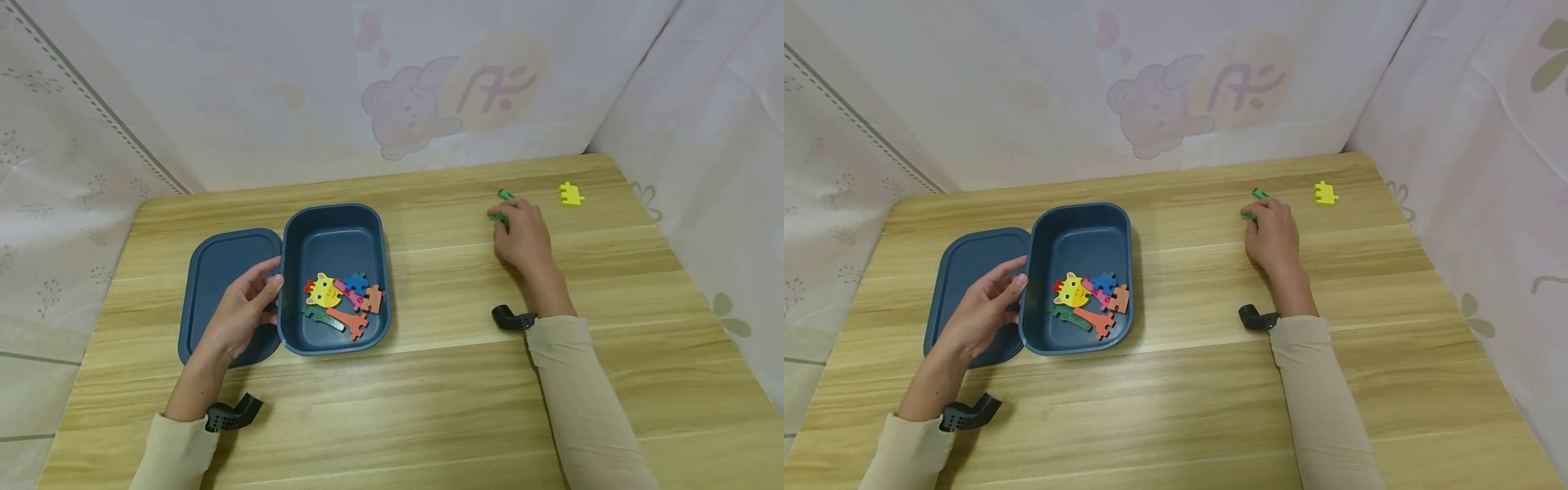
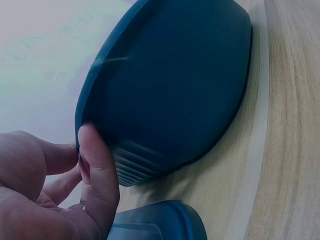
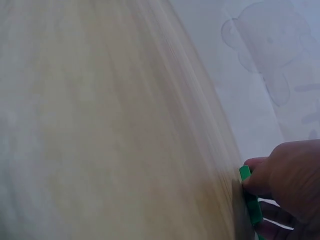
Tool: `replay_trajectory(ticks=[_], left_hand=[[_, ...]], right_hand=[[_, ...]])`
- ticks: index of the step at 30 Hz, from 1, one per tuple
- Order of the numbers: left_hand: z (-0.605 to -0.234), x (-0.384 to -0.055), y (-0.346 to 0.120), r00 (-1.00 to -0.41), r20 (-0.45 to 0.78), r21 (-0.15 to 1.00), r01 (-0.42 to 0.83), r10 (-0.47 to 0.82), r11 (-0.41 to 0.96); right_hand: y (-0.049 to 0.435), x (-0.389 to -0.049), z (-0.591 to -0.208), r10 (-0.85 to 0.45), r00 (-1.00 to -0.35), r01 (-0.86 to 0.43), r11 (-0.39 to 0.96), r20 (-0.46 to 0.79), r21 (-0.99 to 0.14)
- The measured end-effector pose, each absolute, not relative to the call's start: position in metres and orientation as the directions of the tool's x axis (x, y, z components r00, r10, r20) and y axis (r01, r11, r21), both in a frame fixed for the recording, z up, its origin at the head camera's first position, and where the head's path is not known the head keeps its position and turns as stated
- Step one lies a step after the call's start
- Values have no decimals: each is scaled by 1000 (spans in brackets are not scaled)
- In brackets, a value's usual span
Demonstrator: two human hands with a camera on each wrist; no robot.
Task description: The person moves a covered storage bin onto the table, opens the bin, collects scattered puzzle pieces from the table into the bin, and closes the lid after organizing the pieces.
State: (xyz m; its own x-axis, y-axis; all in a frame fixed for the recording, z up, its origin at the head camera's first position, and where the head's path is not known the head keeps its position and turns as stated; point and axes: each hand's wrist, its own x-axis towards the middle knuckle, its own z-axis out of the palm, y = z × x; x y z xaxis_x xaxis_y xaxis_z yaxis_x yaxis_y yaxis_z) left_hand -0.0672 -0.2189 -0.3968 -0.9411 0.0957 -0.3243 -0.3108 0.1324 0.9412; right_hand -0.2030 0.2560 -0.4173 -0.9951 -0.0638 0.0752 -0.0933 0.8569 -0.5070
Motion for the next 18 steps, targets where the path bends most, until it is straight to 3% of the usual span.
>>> replay_trajectory(ticks=[18], left_hand=[[-394,-67,-218,-930,-356,930,-342,89,136]], right_hand=[[257,-198,-405,-23,-999,-45,836,47,-548]])
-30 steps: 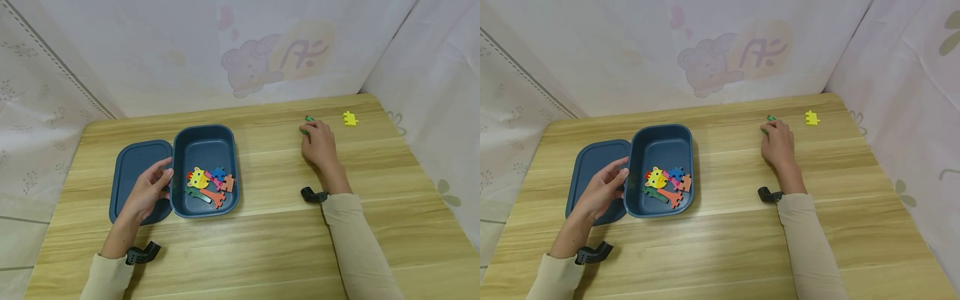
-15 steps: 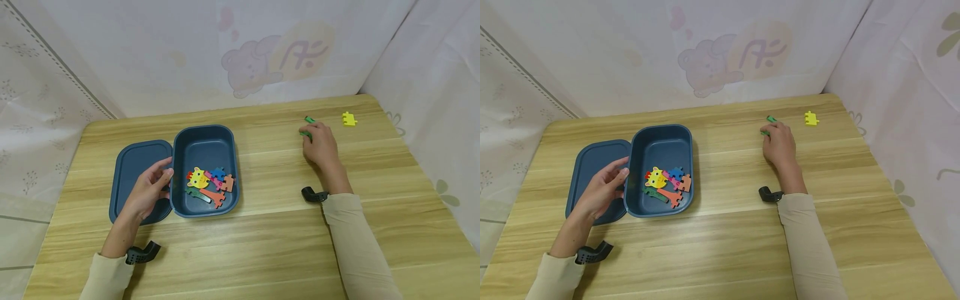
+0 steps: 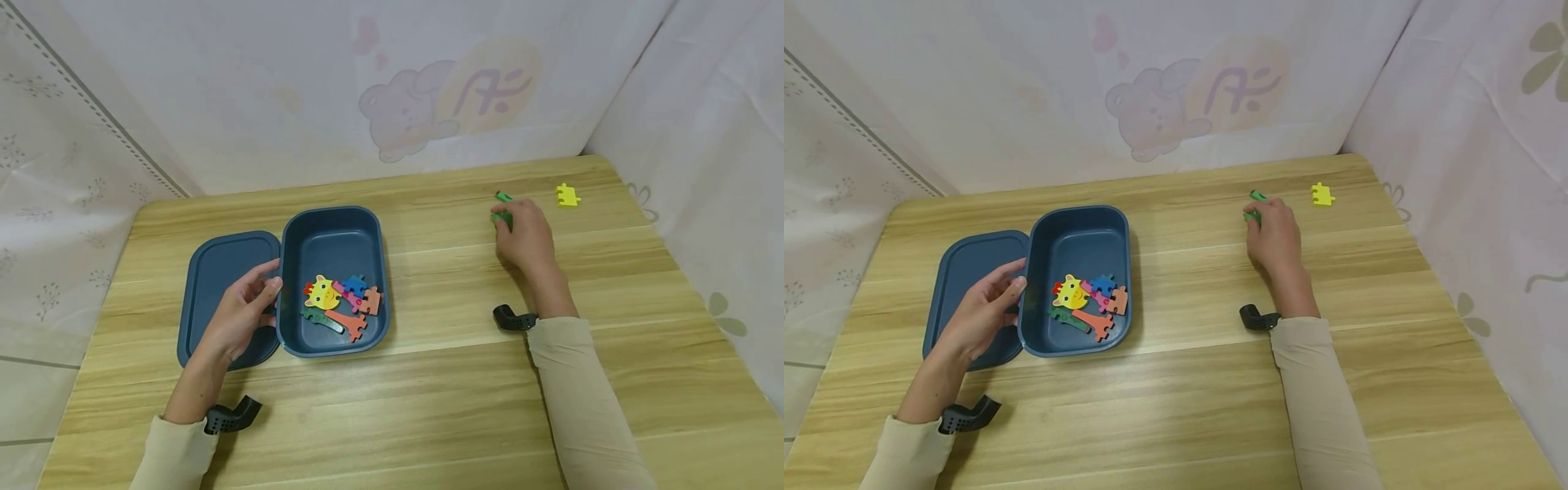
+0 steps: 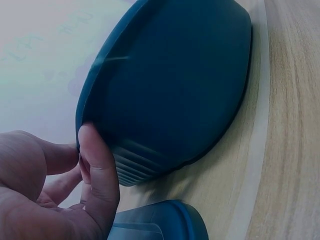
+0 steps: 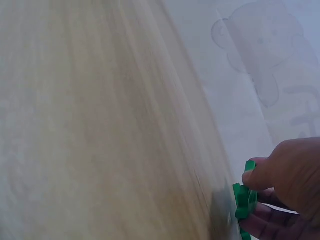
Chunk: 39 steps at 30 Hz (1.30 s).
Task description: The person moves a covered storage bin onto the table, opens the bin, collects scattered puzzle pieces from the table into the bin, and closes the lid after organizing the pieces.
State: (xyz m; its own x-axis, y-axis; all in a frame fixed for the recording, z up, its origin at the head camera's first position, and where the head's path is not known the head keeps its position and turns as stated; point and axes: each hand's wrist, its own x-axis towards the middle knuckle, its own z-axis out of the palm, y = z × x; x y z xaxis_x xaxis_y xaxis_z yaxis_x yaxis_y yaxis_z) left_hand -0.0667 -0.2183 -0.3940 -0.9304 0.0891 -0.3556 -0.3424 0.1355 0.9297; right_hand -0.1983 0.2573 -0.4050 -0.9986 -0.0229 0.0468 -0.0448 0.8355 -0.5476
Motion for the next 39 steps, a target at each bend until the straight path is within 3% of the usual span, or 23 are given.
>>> replay_trajectory(ticks=[19,39], left_hand=[[-394,-66,-219,-933,-347,933,-334,91,132],[-396,-67,-218,-933,-348,933,-335,90,132]], right_hand=[[233,-197,-391,-73,-995,-97,621,66,-777],[185,-171,-359,-220,-975,-91,469,-16,-879]])
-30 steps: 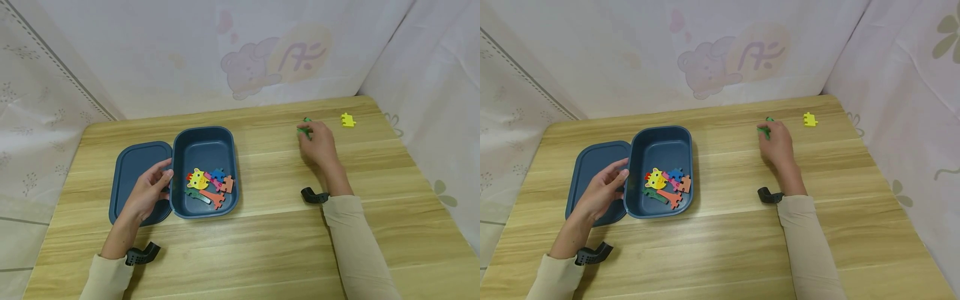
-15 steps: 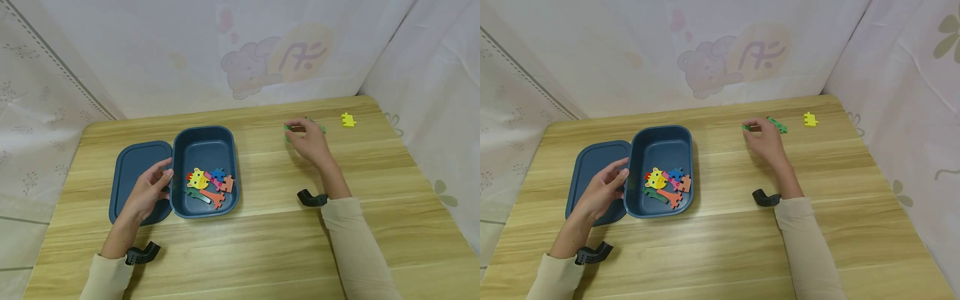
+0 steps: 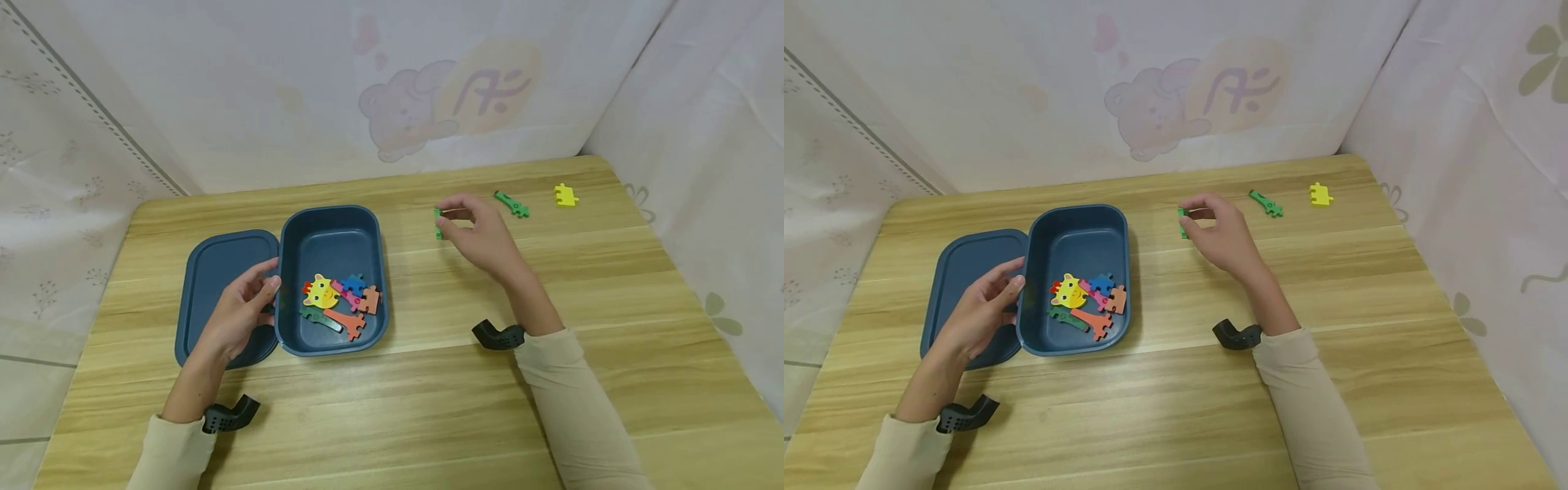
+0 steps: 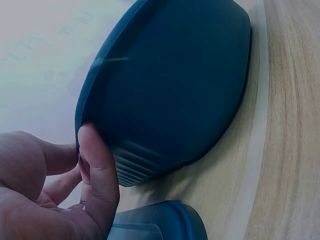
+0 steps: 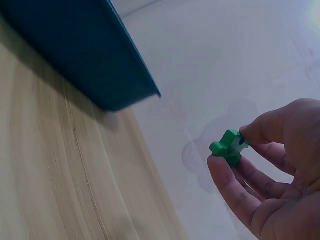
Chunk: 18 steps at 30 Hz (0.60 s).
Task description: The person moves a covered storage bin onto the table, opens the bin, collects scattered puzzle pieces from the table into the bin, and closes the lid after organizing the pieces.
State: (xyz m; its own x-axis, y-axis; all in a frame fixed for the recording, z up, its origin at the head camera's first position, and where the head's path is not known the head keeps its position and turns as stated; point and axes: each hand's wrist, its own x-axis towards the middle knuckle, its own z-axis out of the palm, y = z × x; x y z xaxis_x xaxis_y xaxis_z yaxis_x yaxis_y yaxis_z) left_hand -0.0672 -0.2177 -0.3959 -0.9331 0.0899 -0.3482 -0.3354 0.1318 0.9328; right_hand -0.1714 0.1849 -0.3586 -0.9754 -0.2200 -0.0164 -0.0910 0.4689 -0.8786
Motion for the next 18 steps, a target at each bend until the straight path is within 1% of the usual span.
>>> replay_trajectory(ticks=[7,12,18], left_hand=[[-395,-68,-219,-930,-354,931,-342,93,127],[-394,-67,-219,-931,-351,933,-339,96,121],[-395,-67,-220,-932,-349,934,-337,96,122]], right_hand=[[168,-163,-356,-298,-955,-135,403,9,-905],[149,-154,-357,-388,-922,-167,348,20,-922],[129,-141,-357,-464,-883,-238,312,71,-920]])
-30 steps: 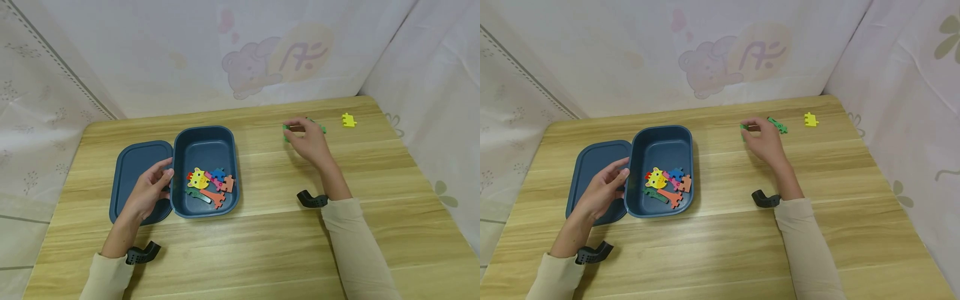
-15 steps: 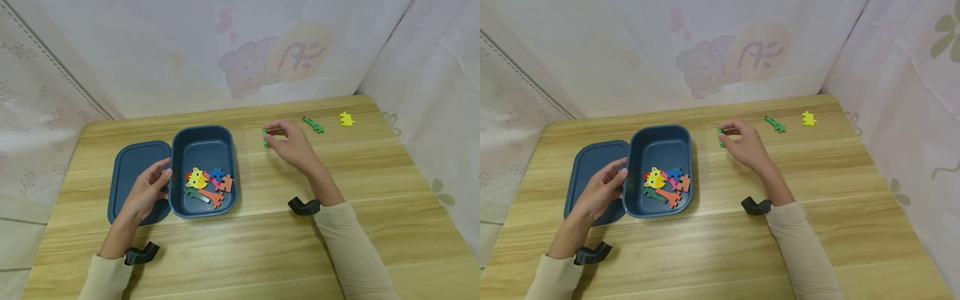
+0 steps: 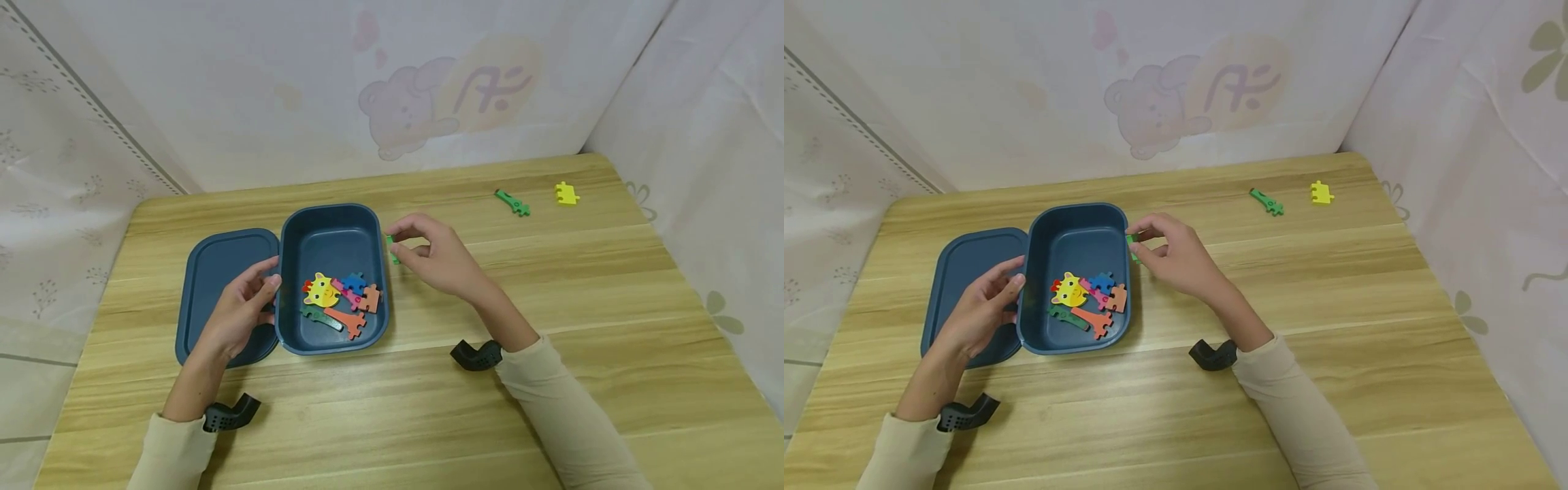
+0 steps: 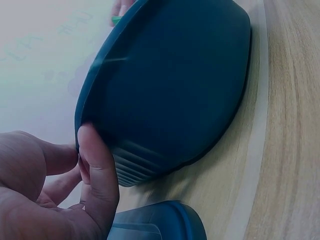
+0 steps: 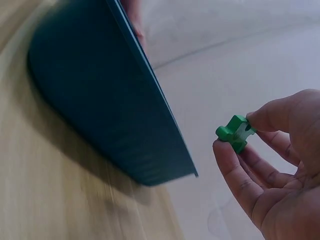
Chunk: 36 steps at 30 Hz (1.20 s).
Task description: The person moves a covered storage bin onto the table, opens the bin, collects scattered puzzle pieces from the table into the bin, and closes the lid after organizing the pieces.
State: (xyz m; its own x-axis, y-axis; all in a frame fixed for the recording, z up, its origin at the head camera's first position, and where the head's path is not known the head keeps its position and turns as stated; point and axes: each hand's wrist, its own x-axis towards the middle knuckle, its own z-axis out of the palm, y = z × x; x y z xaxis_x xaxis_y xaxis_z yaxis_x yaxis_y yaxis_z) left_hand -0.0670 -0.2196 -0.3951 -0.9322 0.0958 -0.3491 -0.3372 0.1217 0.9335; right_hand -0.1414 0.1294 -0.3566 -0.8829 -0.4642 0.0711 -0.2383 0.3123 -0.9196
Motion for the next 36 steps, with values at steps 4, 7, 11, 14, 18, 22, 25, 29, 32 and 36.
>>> replay_trajectory(ticks=[4,7,11,14,18,22,25,29,32,36], left_hand=[[-396,-67,-219,-931,-352,933,-339,95,123],[-396,-67,-219,-931,-353,932,-341,93,125],[-397,-66,-221,-932,-351,932,-339,89,129],[-396,-65,-221,-932,-351,931,-339,87,133],[-396,-66,-221,-932,-352,931,-338,91,137],[-396,-67,-220,-932,-349,932,-335,95,141],[-396,-67,-220,-933,-347,932,-332,96,142],[-396,-67,-219,-934,-343,934,-328,99,140],[-396,-67,-220,-935,-341,935,-326,99,141],[-397,-68,-219,-935,-339,936,-325,103,135]], right_hand=[[120,-133,-355,-496,-864,-268,303,89,-915],[113,-128,-354,-523,-846,-295,302,102,-906],[103,-123,-358,-580,-798,-398,304,163,-866],[97,-119,-360,-627,-750,-490,313,211,-814],[93,-116,-362,-664,-712,-565,347,230,-748],[92,-114,-363,-679,-696,-606,381,234,-698],[92,-114,-363,-684,-690,-619,389,236,-682],[93,-115,-363,-677,-694,-625,400,244,-670],[95,-118,-365,-659,-704,-631,409,265,-659],[101,-123,-366,-629,-724,-629,434,283,-645]])
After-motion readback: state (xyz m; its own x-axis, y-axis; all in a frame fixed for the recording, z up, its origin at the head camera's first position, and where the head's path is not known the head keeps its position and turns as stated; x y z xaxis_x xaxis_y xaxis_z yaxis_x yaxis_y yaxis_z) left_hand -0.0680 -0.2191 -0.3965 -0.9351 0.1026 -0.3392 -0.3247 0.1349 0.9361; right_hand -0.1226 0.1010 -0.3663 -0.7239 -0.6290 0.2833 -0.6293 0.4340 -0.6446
